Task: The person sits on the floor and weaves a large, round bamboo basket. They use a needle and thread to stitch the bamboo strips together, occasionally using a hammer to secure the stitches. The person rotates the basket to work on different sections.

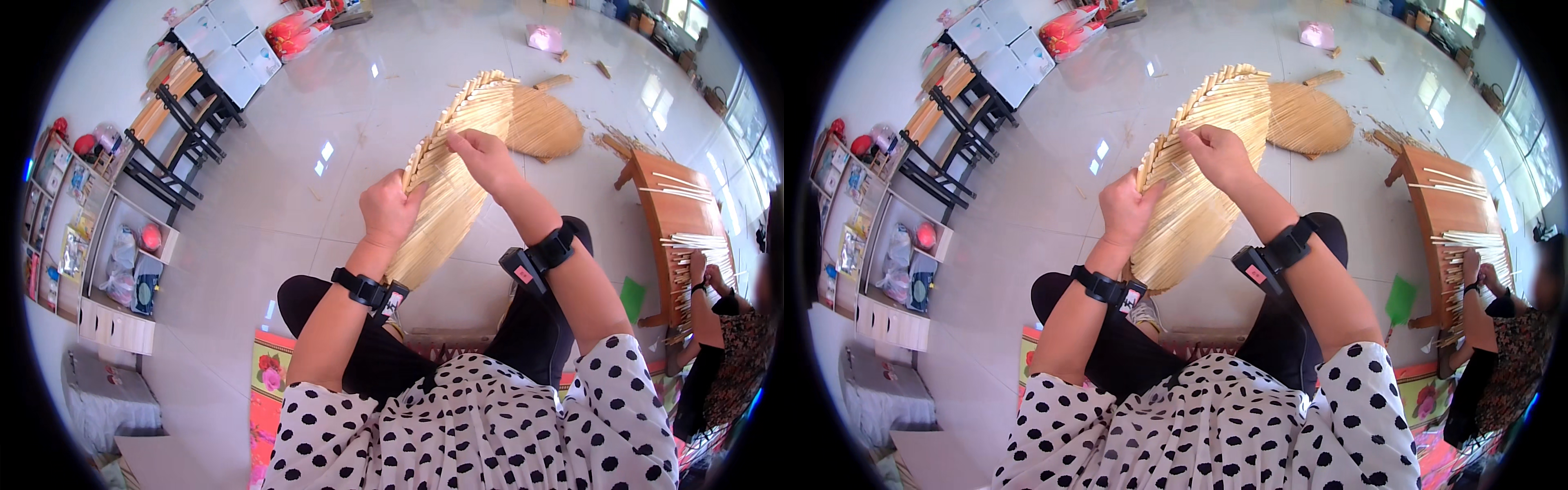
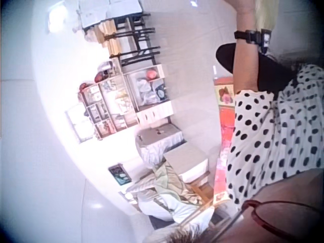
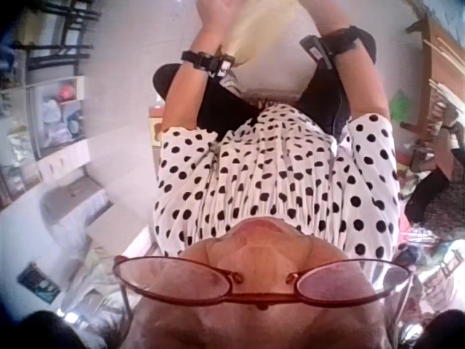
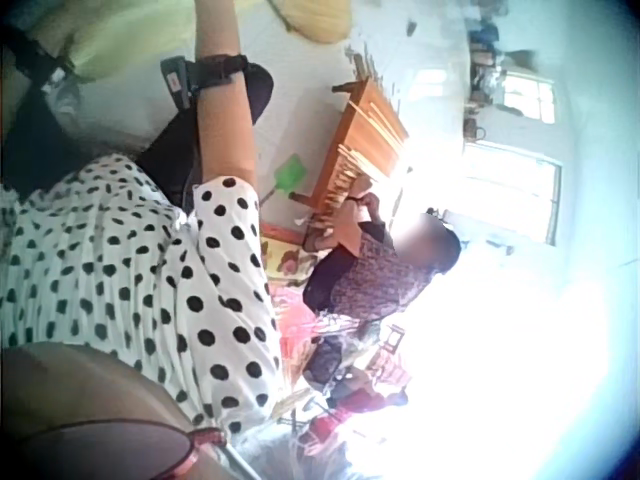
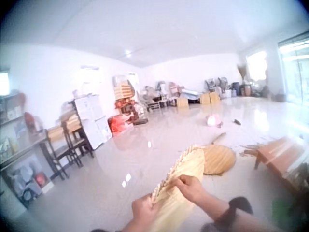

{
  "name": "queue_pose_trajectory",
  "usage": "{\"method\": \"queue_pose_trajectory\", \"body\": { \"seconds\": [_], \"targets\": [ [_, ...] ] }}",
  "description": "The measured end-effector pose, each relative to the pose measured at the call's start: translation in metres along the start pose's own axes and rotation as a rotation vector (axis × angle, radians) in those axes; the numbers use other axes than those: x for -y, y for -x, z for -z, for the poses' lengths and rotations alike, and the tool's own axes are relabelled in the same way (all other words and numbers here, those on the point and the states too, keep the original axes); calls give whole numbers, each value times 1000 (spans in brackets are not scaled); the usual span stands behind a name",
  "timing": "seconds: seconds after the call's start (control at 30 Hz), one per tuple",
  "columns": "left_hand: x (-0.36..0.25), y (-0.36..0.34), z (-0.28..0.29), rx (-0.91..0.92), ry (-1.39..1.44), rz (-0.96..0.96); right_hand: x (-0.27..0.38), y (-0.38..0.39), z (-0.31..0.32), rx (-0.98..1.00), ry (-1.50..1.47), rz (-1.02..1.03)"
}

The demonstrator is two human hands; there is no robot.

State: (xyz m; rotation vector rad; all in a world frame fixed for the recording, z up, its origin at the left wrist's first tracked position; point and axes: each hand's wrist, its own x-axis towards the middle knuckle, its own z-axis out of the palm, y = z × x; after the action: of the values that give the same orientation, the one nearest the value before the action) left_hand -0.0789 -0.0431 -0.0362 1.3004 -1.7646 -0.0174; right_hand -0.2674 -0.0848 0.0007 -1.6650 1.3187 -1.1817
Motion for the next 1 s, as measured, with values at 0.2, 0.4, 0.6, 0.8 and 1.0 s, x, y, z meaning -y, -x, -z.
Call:
{"method": "queue_pose_trajectory", "body": {
  "seconds": [0.2, 0.4, 0.6, 0.8, 1.0],
  "targets": [
    [-17, 22, -3, -66, -87, 147, 9, 17, -25, -32, 113, 163],
    [-38, 48, 4, 54, -146, 215, 17, 40, -38, -36, 247, 241],
    [-41, 68, 21, 156, -25, 254, 8, 50, -37, 76, 188, 195],
    [-37, 75, 29, 151, -29, 373, 33, 68, -45, 78, 237, 149],
    [-51, 86, 26, 169, -16, 283, 49, 90, -55, 27, 458, 192]
  ]
}}
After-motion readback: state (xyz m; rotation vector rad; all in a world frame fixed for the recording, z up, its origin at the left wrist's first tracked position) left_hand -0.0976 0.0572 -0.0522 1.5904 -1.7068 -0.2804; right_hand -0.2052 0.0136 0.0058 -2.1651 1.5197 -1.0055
